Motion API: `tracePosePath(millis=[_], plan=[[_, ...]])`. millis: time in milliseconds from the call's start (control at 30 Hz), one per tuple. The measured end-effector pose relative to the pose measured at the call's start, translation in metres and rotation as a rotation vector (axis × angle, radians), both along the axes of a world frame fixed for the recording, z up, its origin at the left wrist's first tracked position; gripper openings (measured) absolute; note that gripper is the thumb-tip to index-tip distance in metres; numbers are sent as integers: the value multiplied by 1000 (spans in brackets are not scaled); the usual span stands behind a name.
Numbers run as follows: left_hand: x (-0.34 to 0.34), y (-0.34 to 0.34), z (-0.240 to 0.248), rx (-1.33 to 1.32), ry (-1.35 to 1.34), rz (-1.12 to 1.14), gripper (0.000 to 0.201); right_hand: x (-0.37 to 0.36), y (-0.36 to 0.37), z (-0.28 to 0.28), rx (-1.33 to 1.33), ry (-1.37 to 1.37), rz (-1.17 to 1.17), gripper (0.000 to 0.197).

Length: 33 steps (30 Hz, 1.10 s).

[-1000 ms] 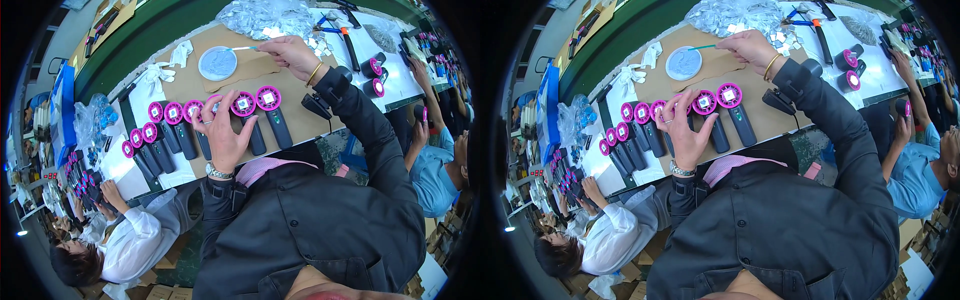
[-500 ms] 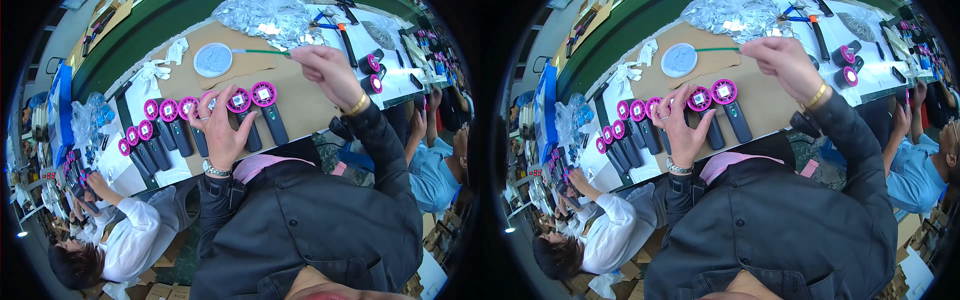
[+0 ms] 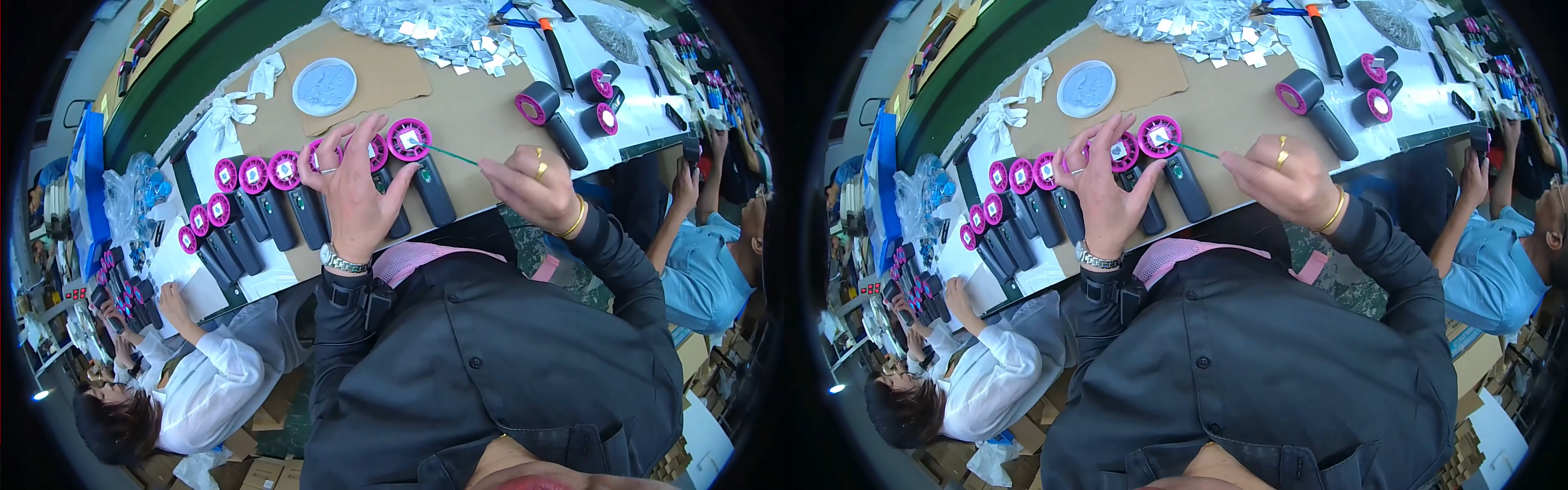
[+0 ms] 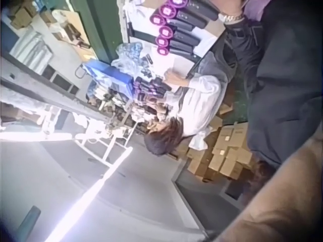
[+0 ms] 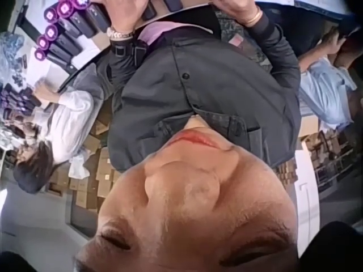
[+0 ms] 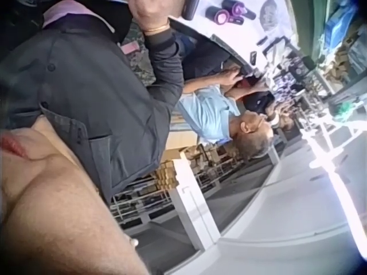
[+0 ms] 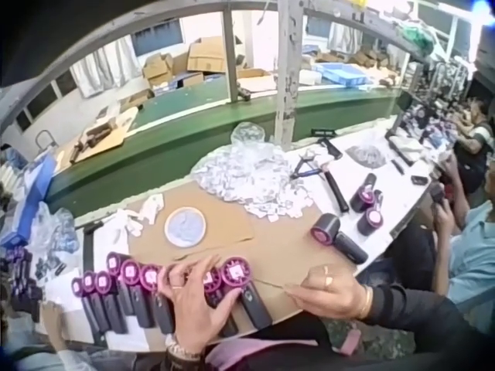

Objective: The person applies a substance to hair dryers with a stick, presses small square components onto the dryers, and wipes them with a cloth. They then pick up and turn over the hair dryers to wipe the opposite side before setting them back down.

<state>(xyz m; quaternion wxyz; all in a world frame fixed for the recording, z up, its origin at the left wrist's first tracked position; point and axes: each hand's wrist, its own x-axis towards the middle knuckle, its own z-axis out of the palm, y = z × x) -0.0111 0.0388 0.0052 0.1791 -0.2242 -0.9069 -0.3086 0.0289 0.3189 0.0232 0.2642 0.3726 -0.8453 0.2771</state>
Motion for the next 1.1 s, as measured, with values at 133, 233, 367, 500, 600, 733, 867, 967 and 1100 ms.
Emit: tracePosePath(millis=[133,233,367,500,600,733,867,967,1100], plan=[[-2,3,2,-18,-12,-13,80,-4,0,-6,146,93,81,43],[-4,4,0,-35,-9,-21,81,-5,-2,-6,205,110,100,47],[-4,5,-1,-58,-15,-31,81,-6,-3,-11,260,146,106,49],[-5,6,-3,-69,-10,-37,79,-5,-1,-15,292,165,106,47],[-6,6,-4,-70,-6,-37,78,-5,2,-16,301,167,114,46],[-6,6,-5,-70,-9,-32,77,-3,5,-13,295,159,120,44],[-6,5,-5,-69,-13,-28,77,-2,5,-8,208,121,94,39],[-7,6,-6,-64,-16,-33,78,-2,2,-8,49,60,64,37],[-7,6,-6,-53,-7,-36,82,2,-3,-11,-169,-65,-70,30]])
